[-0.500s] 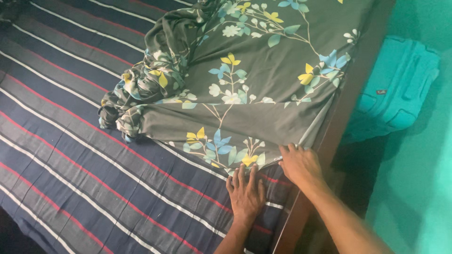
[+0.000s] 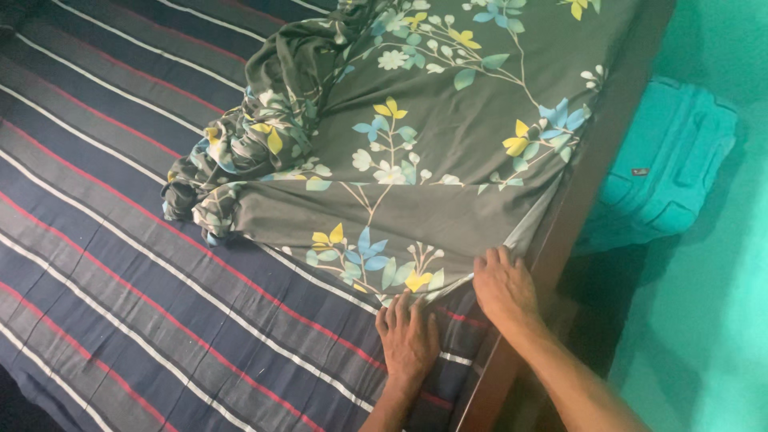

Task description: The person folds a floral patterned bedsheet by hand on a bed. They smooth out the fabric and gather the corners into a bundle.

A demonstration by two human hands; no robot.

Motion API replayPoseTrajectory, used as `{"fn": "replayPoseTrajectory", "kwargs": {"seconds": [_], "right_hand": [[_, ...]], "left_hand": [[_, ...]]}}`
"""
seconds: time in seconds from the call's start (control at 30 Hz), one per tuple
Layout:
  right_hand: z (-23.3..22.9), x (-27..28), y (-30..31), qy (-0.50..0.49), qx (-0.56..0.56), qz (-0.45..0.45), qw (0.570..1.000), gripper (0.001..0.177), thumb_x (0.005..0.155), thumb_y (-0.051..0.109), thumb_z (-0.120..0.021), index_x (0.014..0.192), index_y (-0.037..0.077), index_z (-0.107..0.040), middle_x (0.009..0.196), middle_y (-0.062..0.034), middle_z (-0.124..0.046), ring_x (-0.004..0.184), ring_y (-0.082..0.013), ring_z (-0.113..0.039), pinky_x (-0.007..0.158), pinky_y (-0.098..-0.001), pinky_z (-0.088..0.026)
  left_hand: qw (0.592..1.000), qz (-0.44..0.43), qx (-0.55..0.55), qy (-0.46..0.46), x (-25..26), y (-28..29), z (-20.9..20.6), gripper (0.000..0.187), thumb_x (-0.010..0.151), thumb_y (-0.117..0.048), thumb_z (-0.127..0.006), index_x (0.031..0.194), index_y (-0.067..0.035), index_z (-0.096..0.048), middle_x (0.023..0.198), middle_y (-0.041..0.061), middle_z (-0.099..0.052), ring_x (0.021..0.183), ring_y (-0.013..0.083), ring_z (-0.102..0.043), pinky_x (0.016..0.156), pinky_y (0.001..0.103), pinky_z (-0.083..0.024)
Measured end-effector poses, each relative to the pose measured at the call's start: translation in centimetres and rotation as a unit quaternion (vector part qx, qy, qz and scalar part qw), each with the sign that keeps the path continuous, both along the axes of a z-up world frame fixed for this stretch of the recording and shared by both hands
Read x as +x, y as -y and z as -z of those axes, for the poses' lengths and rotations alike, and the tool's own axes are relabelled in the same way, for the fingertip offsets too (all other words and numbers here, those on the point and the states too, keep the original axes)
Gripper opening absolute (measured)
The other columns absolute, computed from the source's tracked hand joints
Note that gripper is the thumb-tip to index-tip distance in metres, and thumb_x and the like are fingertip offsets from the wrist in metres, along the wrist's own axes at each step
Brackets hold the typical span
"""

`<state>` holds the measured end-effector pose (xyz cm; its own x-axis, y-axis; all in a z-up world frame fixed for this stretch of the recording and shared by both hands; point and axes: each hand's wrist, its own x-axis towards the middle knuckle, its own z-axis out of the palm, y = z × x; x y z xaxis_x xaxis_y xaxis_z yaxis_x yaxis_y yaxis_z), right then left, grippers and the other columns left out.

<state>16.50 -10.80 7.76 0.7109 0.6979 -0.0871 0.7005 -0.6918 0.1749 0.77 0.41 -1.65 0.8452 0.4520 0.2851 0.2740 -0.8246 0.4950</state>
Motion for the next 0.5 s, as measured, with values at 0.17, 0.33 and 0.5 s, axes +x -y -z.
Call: {"fn": "replayPoseTrajectory", "kwargs": {"seconds": [0.17, 0.33, 0.5], "right_hand": [[1.7, 0.0, 0.5, -0.040, 0.012, 0.021, 0.999, 0.013, 0.088, 0.015, -0.059, 0.098, 0.011, -0.067, 0.100, -0.0071, -0.068, 0.105, -0.0260, -0.062, 0.086, -0.0418, -0.050], [2.3, -0.2, 0.3, -0.057, -0.017, 0.057, 0.997, 0.020, 0.092, 0.017, -0.059, 0.109, 0.011, -0.066, 0.100, -0.0080, -0.072, 0.108, -0.0258, -0.063, 0.094, -0.0437, -0.048], [1.1, 0.0, -0.2, -0.080, -0.002, 0.094, 0.992, 0.032, 0.087, 0.018, -0.064, 0.117, 0.007, -0.064, 0.109, -0.0090, -0.070, 0.112, -0.0271, -0.061, 0.097, -0.0461, -0.044]], "left_hand": [[1.000, 0.019, -0.002, -0.006, 1.5, -0.4, -0.8, 0.045, 0.078, -0.030, -0.076, 0.112, -0.006, -0.060, 0.132, 0.016, -0.057, 0.129, 0.0372, -0.048, 0.105, 0.063, -0.028], [0.995, 0.093, -0.015, -0.031, 6.0, -0.4, -1.4, 0.058, 0.073, -0.026, -0.077, 0.122, -0.001, -0.062, 0.117, 0.016, -0.063, 0.125, 0.0360, -0.053, 0.102, 0.064, -0.031], [0.972, 0.195, -0.120, -0.047, 11.3, -0.6, -0.7, 0.025, 0.086, -0.015, -0.066, 0.109, -0.004, -0.064, 0.099, 0.016, -0.070, 0.101, 0.0382, -0.065, 0.092, 0.053, -0.047]]}}
